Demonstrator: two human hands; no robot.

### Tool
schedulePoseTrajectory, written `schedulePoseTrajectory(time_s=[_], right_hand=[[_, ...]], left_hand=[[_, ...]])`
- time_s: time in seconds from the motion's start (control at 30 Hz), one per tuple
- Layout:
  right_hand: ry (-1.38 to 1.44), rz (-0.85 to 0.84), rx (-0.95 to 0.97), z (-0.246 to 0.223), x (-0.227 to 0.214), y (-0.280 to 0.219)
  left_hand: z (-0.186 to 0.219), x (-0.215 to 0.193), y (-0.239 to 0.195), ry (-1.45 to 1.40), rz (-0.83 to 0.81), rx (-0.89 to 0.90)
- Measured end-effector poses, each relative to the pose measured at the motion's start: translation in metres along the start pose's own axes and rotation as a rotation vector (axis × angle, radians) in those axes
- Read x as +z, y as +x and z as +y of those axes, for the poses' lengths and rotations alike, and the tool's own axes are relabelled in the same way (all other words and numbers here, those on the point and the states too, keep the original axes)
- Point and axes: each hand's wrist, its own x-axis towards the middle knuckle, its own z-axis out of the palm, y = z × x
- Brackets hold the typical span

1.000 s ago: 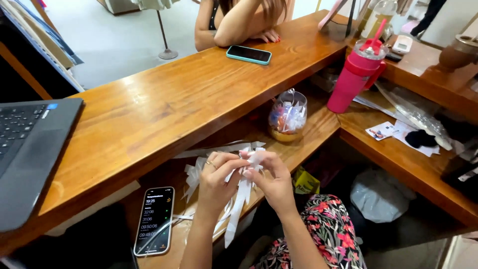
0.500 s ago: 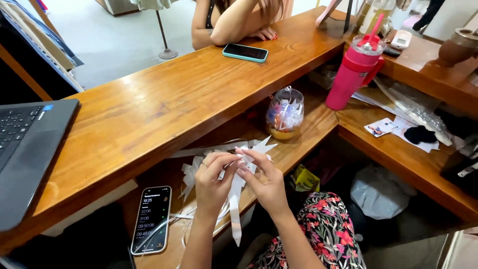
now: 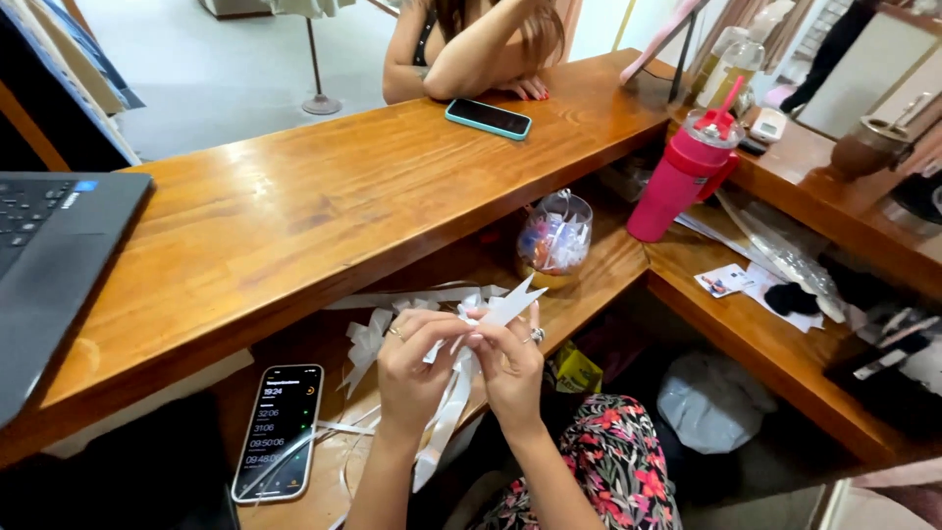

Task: Assembling small white decorative bows from pre-cut ribbon strips at a counter

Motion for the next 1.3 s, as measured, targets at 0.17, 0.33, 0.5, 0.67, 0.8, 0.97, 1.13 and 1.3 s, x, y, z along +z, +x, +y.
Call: schedulePoseTrajectory(time_s=[0.17,0.33,0.5,0.67,0.8,0.97,1.13,1.3], right_hand=[[-0.004,-0.072,0.035,-0.001,-0.003,0.001],[-0.112,-0.078,0.018,0.005,-0.003,-0.002],[-0.036,-0.080,-0.001,0.013,-0.006,0.001],[-0.082,-0.120,-0.058,0.013,-0.012,0.005],[-0.133,-0.143,-0.064,0.016,-0.014,0.004],[-0.224,-0.144,-0.051,0.024,-0.020,0.005],[-0.262,-0.130,-0.054,0.026,-0.026,0.005],[-0.350,-0.173,-0.015,0.015,-0.026,0.007]], left_hand=[[0.006,-0.005,0.002,-0.045,0.016,0.012],[0.018,-0.023,0.006,-0.033,0.101,0.066],[0.019,-0.040,0.000,0.077,0.346,-0.025],[0.012,-0.047,-0.007,0.037,0.456,-0.111],[0.012,-0.051,-0.009,0.052,0.506,-0.154],[0.013,-0.056,-0.014,0.061,0.599,-0.160],[0.008,-0.056,-0.007,-0.039,0.687,-0.288],[0.000,-0.038,-0.003,0.640,0.300,-0.271]])
